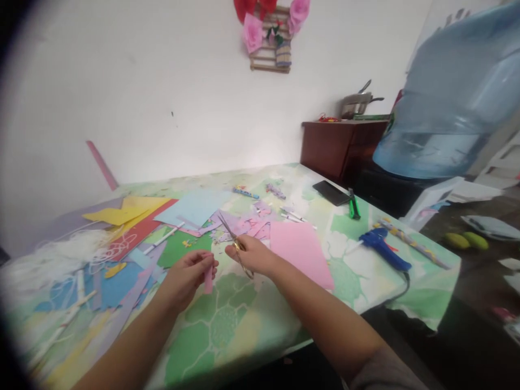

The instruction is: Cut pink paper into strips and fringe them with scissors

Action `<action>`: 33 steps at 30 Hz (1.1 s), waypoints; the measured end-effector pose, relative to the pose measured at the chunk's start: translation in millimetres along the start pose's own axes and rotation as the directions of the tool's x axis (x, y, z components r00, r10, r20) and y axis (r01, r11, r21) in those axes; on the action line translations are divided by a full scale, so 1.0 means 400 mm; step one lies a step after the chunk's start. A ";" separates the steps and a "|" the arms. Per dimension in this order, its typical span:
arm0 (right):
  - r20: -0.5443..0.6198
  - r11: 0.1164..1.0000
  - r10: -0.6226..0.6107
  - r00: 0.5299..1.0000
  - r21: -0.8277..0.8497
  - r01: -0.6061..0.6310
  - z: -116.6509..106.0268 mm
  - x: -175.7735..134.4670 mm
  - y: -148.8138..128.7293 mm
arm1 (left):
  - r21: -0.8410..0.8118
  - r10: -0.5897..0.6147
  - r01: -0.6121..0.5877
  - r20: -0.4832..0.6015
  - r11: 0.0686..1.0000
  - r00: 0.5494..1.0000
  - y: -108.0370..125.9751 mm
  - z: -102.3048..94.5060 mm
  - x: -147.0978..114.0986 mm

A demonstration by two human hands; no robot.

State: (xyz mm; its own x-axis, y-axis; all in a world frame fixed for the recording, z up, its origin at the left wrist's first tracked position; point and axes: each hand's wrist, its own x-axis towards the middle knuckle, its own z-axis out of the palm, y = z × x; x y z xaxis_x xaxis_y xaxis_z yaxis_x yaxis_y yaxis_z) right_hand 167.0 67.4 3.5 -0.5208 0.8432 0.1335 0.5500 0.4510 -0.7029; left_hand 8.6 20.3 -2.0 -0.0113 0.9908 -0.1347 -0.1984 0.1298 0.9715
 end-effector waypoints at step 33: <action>0.132 0.874 -0.071 0.989 -0.470 0.125 0.041 -0.033 0.010 | 0.384 0.028 0.001 -0.072 0.923 0.997 0.002 0.006 -0.020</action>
State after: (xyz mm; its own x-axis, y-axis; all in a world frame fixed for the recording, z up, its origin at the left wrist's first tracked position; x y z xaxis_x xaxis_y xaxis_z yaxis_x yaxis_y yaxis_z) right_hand 165.4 53.4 -12.5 -0.6398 0.7633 0.0895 0.7222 0.6369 -0.2696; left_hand 10.9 12.5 0.4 -0.0877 0.9888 -0.1208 0.1929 0.1358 0.9718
